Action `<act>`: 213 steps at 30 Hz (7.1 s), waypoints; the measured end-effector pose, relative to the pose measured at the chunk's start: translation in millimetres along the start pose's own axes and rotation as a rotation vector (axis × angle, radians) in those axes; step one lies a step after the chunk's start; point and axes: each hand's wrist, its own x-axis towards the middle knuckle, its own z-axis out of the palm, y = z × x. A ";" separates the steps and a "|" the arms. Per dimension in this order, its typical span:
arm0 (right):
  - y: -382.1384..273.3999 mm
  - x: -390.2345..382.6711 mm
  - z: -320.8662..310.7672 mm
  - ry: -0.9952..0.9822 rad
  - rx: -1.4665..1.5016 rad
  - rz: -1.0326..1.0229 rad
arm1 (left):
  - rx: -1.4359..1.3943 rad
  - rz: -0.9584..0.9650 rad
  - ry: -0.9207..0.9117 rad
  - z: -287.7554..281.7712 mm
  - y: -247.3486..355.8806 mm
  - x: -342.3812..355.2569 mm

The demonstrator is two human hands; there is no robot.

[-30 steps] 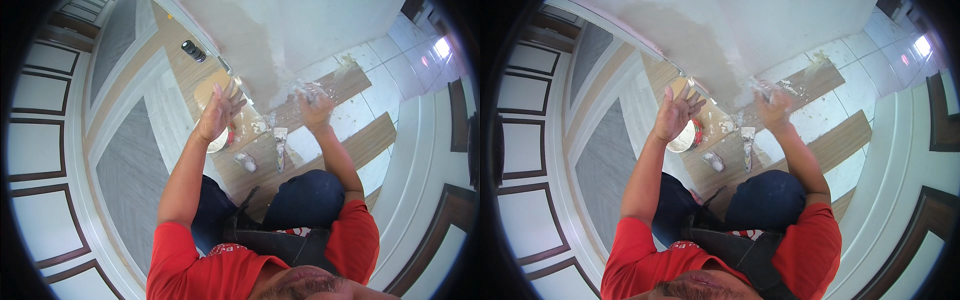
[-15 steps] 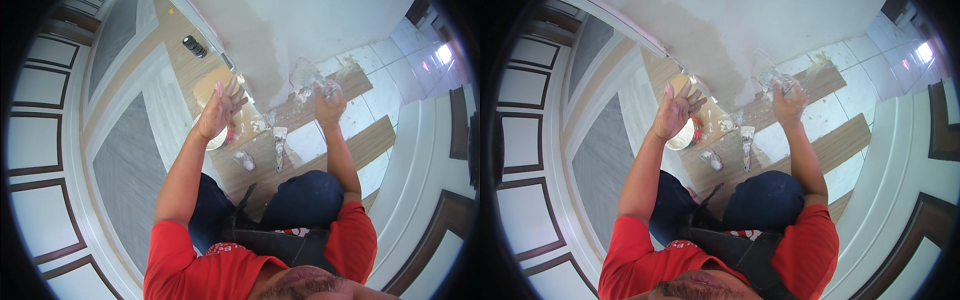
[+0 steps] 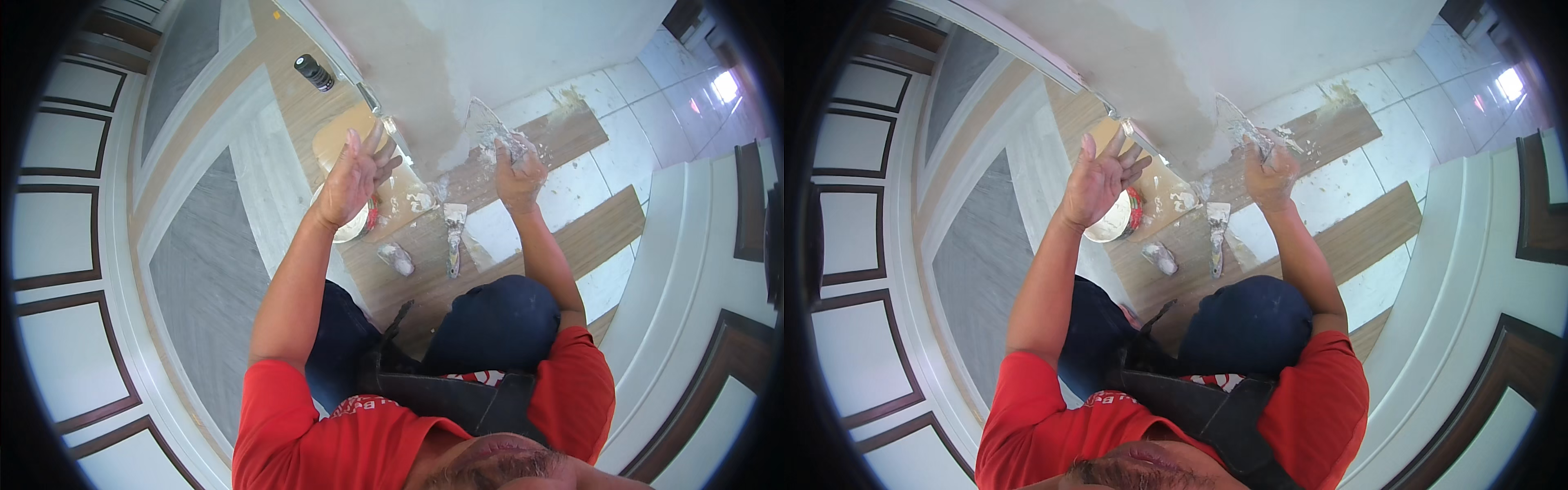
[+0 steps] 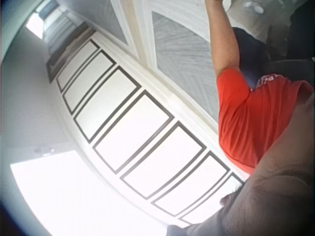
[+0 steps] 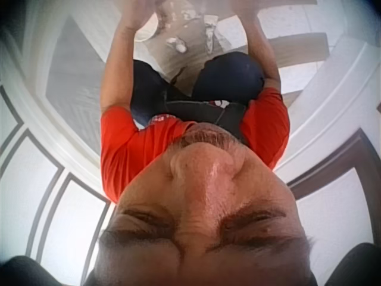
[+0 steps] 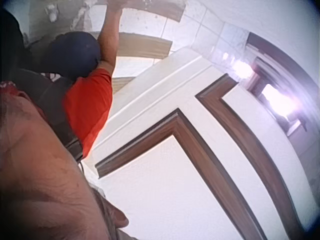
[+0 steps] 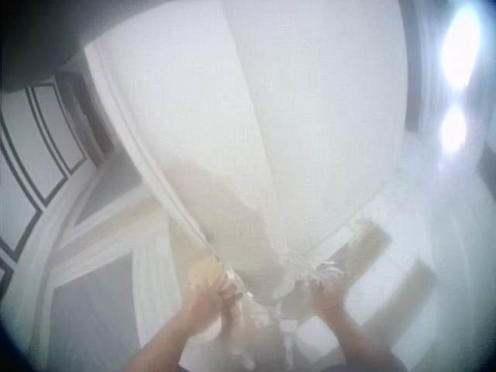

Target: The person applies plaster to a wall using a trowel and a smaller tool. They repeatedly scoop plaster from a container and spread it along the wall surface, smoothing the material with the tools.

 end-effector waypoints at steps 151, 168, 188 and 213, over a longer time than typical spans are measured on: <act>-11.9 23.8 -4.5 -0.326 -0.080 -0.712 | -0.048 0.001 -0.019 -2.9 -4.8 3.6; -44.8 51.1 -35.6 0.109 0.128 0.103 | -0.003 -0.012 -0.007 0.3 0.1 2.1; -15.4 31.1 -5.9 -0.050 0.038 0.112 | -0.017 -0.003 -0.036 -2.6 -3.2 3.8; -57.6 54.1 -7.8 -0.397 -0.124 -0.716 | -0.024 0.006 -0.034 -1.9 -0.5 1.9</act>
